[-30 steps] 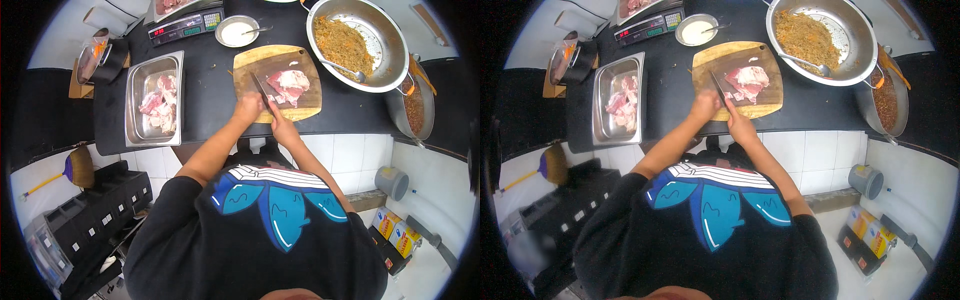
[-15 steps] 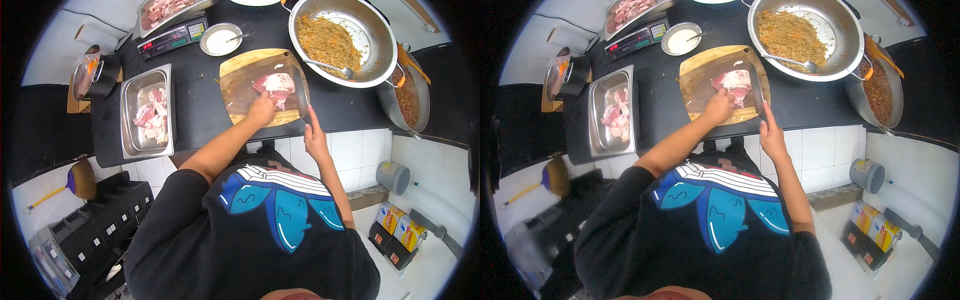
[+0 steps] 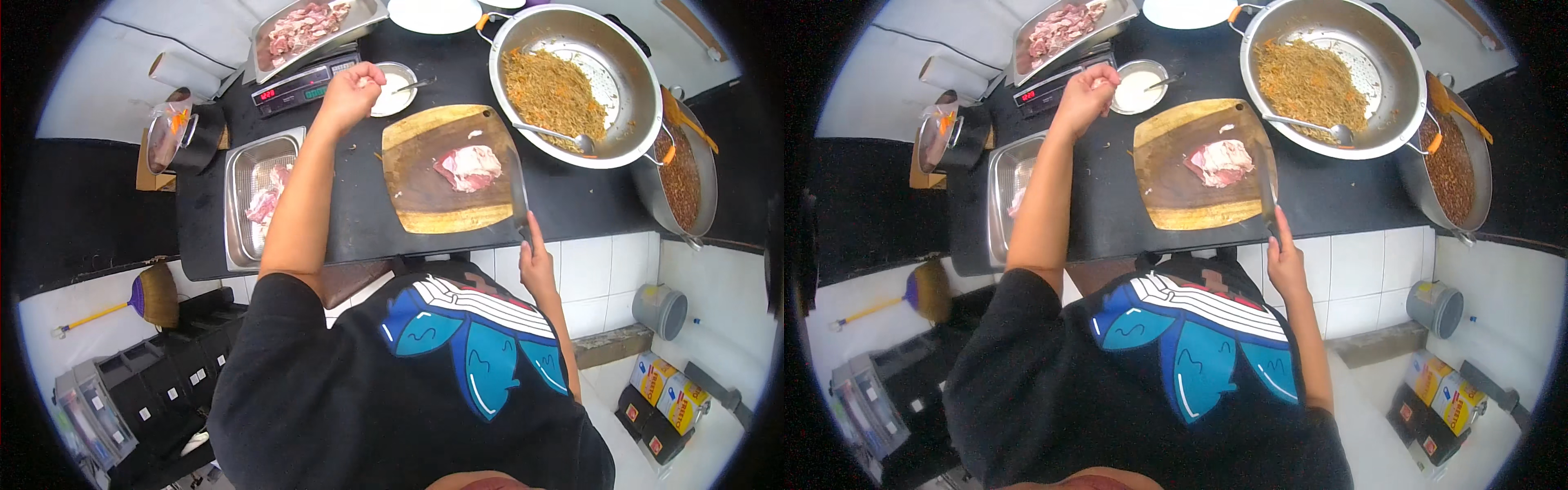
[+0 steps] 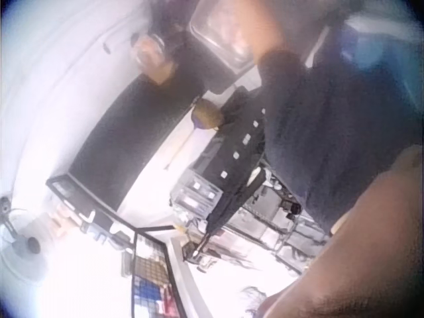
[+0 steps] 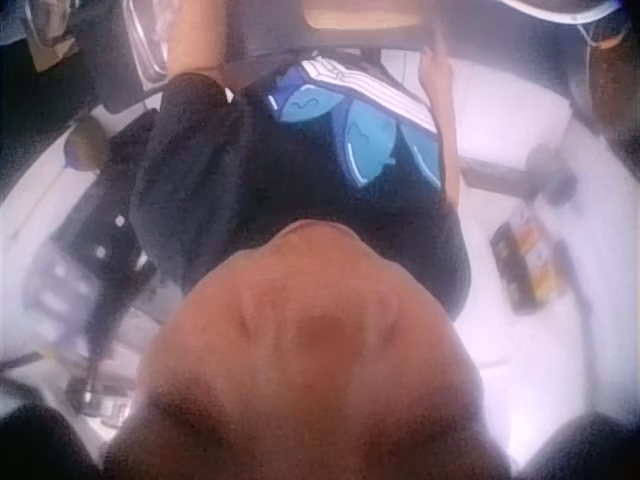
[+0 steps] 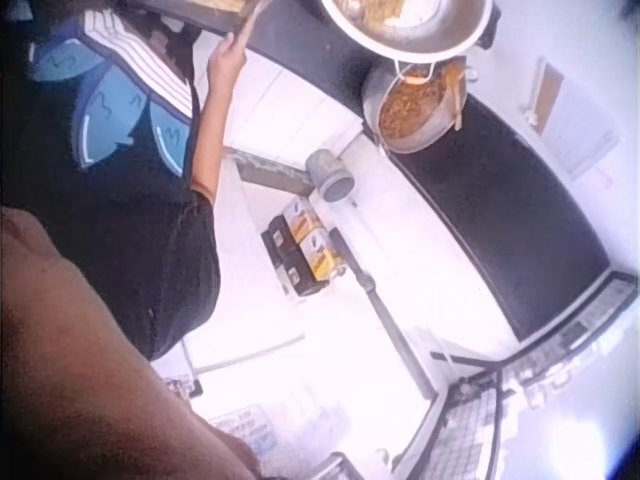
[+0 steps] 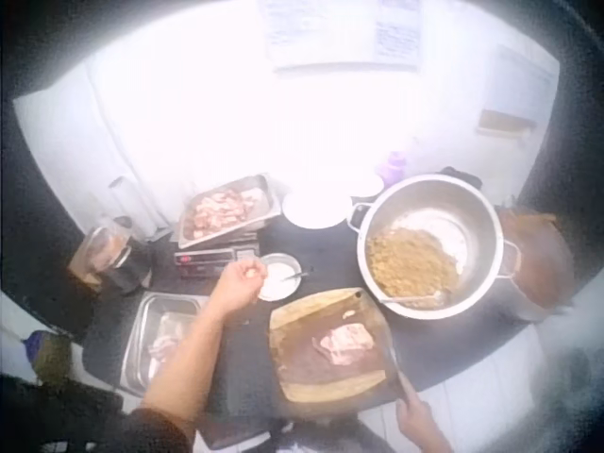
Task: The person cuts raw meat into small pieces on a wooden board using a knife and moves them into a tray on a digital scale.
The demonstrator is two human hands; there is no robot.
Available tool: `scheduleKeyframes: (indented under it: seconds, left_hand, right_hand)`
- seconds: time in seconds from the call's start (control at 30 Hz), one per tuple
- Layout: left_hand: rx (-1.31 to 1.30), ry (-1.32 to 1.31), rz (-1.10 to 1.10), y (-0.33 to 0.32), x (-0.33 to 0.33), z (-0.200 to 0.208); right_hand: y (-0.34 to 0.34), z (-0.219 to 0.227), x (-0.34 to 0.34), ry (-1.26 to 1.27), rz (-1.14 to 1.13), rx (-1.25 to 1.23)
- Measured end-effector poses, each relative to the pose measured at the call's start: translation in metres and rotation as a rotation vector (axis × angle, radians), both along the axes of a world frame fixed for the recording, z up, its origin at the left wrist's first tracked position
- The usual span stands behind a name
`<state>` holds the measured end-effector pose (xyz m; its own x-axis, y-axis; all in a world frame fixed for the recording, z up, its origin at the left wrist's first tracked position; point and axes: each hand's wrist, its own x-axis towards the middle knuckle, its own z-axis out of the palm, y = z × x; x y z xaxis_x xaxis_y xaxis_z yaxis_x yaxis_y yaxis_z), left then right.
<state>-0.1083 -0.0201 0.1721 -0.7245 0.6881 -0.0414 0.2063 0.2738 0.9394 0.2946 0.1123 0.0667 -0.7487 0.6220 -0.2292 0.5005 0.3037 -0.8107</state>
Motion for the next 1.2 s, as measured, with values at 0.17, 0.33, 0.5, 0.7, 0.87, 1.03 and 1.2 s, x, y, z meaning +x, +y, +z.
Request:
scheduleKeyframes:
  seconds: [0.17, 0.33, 0.5, 0.7, 0.87, 1.03, 1.2]
  left_hand:
    - [-0.303, 0.195, -0.262, 0.004, 0.053, -0.099]
    - [-0.393, 0.600, -0.400, 0.019, 0.112, -0.146]
    - [-0.714, 0.673, -0.474, 0.006, 0.117, -0.166]
    - [-0.846, 0.529, -0.516, -0.037, 0.145, -0.164]
    - [-0.586, 0.512, -0.313, -0.013, 0.157, -0.139]
    - [-0.770, 0.559, -0.415, -0.009, 0.154, -0.170]
    - [-0.801, 0.522, -0.427, -0.015, 0.160, -0.155]
  right_hand:
    - [-0.005, -0.004, -0.013, 0.008, 0.148, 0.040]
    - [-0.009, 0.000, -0.016, -0.019, 0.167, -0.028]
    - [-0.010, 0.013, -0.015, -0.113, 0.238, -0.044]
    - [-0.007, 0.008, -0.005, -0.226, 0.408, 0.056]
    - [-0.010, 0.005, -0.009, -0.248, 0.415, 0.092]
    - [-0.017, 0.011, -0.020, -0.278, 0.478, 0.098]
    - [-0.019, -0.005, -0.015, -0.315, 0.542, 0.167]
